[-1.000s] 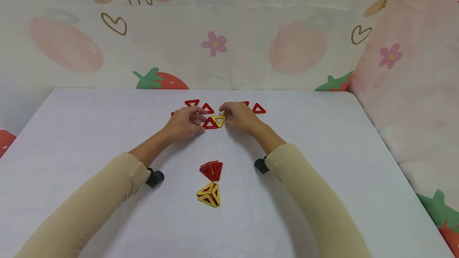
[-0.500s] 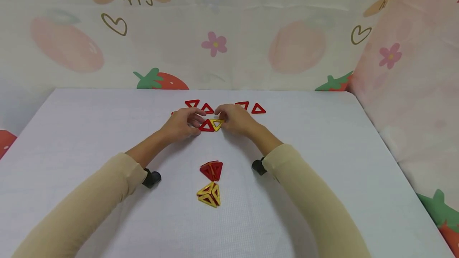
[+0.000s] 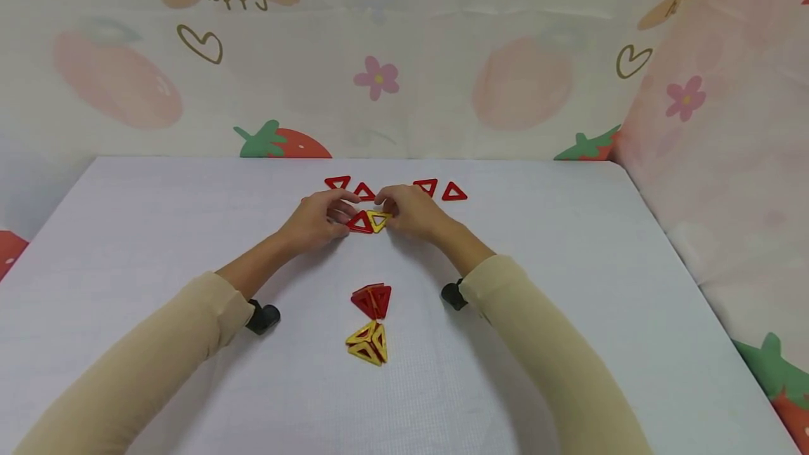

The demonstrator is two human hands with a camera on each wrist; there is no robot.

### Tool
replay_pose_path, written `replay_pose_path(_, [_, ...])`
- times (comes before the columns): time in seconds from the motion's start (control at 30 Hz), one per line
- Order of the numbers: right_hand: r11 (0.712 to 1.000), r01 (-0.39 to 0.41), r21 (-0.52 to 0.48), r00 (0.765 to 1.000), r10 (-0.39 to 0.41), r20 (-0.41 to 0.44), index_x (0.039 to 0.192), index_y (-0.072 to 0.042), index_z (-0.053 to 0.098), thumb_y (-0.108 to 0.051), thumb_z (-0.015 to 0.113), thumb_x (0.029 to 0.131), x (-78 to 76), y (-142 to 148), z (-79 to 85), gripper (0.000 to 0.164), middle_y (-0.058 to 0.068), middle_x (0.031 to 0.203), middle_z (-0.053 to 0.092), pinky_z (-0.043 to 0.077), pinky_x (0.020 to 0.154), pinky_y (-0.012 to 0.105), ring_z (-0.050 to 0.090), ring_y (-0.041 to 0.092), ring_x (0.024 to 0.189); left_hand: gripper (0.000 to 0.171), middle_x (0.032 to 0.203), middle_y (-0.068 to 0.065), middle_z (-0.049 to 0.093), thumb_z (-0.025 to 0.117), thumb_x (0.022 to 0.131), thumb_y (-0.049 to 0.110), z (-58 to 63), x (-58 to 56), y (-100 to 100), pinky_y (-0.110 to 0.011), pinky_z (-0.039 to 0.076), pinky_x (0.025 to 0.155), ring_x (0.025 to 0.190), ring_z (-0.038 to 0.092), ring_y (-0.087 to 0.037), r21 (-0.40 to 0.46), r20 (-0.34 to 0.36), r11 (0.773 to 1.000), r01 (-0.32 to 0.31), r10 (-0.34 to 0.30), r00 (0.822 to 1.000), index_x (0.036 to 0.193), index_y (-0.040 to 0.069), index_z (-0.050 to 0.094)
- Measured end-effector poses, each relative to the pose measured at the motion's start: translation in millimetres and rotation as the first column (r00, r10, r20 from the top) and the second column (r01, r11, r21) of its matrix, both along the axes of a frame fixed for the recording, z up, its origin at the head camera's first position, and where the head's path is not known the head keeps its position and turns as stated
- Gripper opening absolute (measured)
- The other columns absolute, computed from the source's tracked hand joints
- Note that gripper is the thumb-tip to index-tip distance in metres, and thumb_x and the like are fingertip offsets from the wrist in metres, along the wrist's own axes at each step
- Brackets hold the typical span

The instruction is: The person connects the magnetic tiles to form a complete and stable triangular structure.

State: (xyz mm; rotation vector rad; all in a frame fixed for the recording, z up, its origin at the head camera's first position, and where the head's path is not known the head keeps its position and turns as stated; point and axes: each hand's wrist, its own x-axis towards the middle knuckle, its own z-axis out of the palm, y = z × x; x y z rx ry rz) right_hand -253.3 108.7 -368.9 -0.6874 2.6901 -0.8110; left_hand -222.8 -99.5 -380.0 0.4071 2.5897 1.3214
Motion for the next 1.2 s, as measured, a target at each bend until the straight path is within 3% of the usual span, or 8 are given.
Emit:
replay_pose_path(0.73, [0.999,-0.037,-0.021,0.999,0.037,-0.014,0.121,-0.003,0.065,-0.003,0.070,0.090,0.9,-8,-1.7,0.031,0.009,0.107,0.068,0.052,0.094,0.033,0.061,0.022,0.101,0.042,0.112,-0.016,0.070,0.069,0.090,-0.001,5.6,1.6,-7,-0.038,0.054,0.093,0.104,0.067,-0.027,0.085,-0.064,0.996,-0.004,0.009,0.998,0.130,0.001,0.058])
replay_pose_path(1.2, [0.999,-0.045,-0.022,0.999,0.044,-0.011,0.121,-0.003,0.065,-0.004,0.070,0.091,1.0,-11,-3.3,0.030,0.008,0.107,0.069,0.052,0.093,0.031,0.063,0.021,0.101,0.038,0.112,-0.014,0.069,0.070,0.089,-0.001,1.6,1.7,-3,-0.037,0.055,0.090,0.102,0.067,-0.026,0.113,-0.081,0.994,0.002,0.007,0.997,0.126,0.001,0.061])
